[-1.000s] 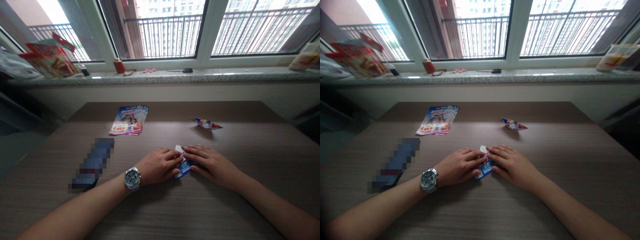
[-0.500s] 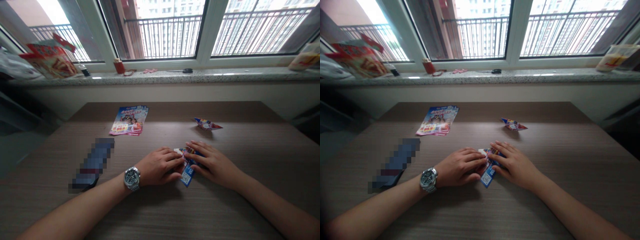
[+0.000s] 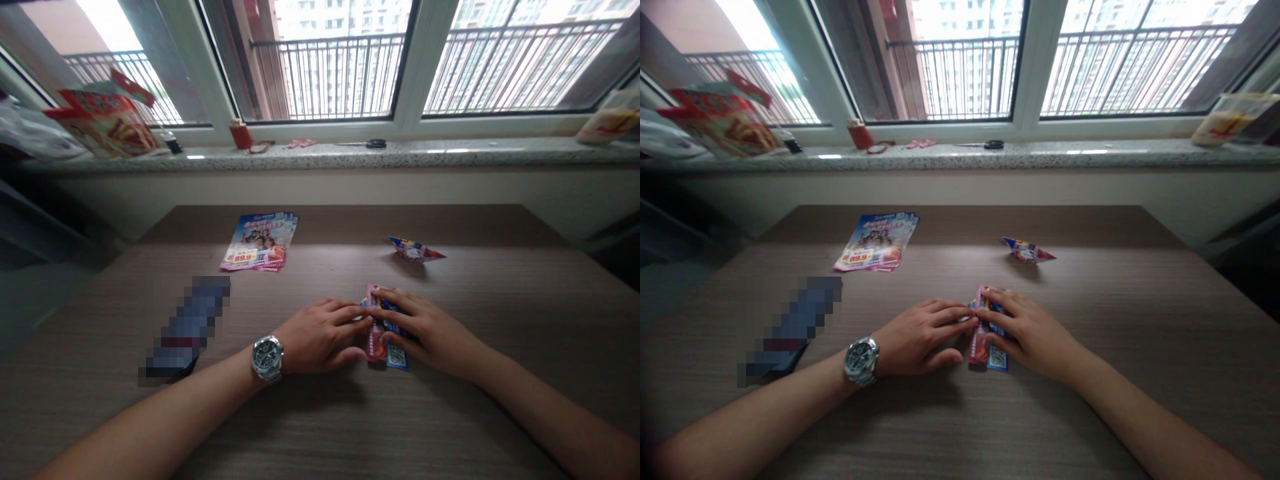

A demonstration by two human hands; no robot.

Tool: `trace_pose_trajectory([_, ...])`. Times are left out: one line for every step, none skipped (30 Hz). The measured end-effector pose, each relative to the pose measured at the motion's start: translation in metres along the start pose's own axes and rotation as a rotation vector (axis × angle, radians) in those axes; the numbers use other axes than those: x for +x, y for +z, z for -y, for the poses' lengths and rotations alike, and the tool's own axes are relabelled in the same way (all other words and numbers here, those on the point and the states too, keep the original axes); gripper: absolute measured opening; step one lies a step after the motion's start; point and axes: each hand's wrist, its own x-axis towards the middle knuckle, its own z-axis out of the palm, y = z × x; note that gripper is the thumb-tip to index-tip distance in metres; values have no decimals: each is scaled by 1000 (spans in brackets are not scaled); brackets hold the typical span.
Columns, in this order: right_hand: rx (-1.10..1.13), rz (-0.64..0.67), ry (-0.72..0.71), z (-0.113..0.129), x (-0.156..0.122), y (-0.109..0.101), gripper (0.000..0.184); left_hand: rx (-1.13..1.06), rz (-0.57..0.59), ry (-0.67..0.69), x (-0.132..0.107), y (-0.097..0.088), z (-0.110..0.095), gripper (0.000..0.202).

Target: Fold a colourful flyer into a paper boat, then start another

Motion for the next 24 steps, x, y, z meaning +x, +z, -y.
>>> trace_pose_trajectory([4,0,-1,0,0,0,49,1,9,2,0,0,0,53])
trace_pose_trajectory([6,4,-1,0,0,0,49,3,16,9,-1,0,0,54])
trace_pose_trajectory([7,10,0,0,0,0,48,7,19,15,-1,0,0,54])
trace_pose_trajectory([8,15,3,0,0,0,48,11,20,21,-1,0,0,54])
trace_pose_trajectory([10,17,4,-1,0,1,47,14,21,25,-1,0,0,54])
trace_pose_trajectory([12,18,5,-1,0,1,47,16,22,28,0,0,0,54])
trace_pose_trajectory([14,18,5,-1,0,1,46,17,23,29,0,0,0,54])
trace_pose_trajectory([15,17,4,-1,0,1,46,17,24,29,0,0,0,54])
trace_pose_trajectory([15,18,2,-1,0,2,46,18,24,29,0,0,0,54])
trace_pose_trajectory([14,20,1,-2,0,2,45,20,23,30,0,0,0,54])
trace_pose_trajectory([12,24,1,-2,0,2,45,23,22,30,0,0,0,54])
trace_pose_trajectory([11,28,2,-3,0,3,45,27,22,31,0,0,0,54])
trace_pose_trajectory([11,30,1,-3,0,3,45,31,21,31,0,0,-1,54])
trace_pose_trajectory([12,30,1,-3,0,3,45,35,18,32,1,0,-1,53])
trace_pose_trajectory([14,30,-2,-4,0,4,45,36,14,33,1,0,-1,53])
trace_pose_trajectory([16,28,-5,-4,0,4,46,39,8,34,1,0,-1,52])
trace_pose_trajectory([19,26,-8,-5,0,4,47,41,3,35,1,0,-2,51])
trace_pose_trajectory([24,25,-11,-5,-1,3,48,44,0,36,1,0,-2,50])
trace_pose_trajectory([31,22,-13,-5,-1,3,48,46,-2,38,1,0,-2,50])
trace_pose_trajectory([40,16,-14,-5,-1,2,48,49,-2,37,1,0,-2,50])
trace_pose_trajectory([53,7,-15,-5,-1,1,47,49,-2,36,1,0,-2,49])
trace_pose_trajectory([66,-6,-16,-5,-1,0,46,48,-3,34,1,0,-2,49])
trace_pose_trajectory([79,-19,-19,-6,-1,0,44,45,-7,31,1,0,-2,49])
trace_pose_trajectory([90,-30,-22,-6,-2,-1,43,39,-11,26,1,0,-2,49])
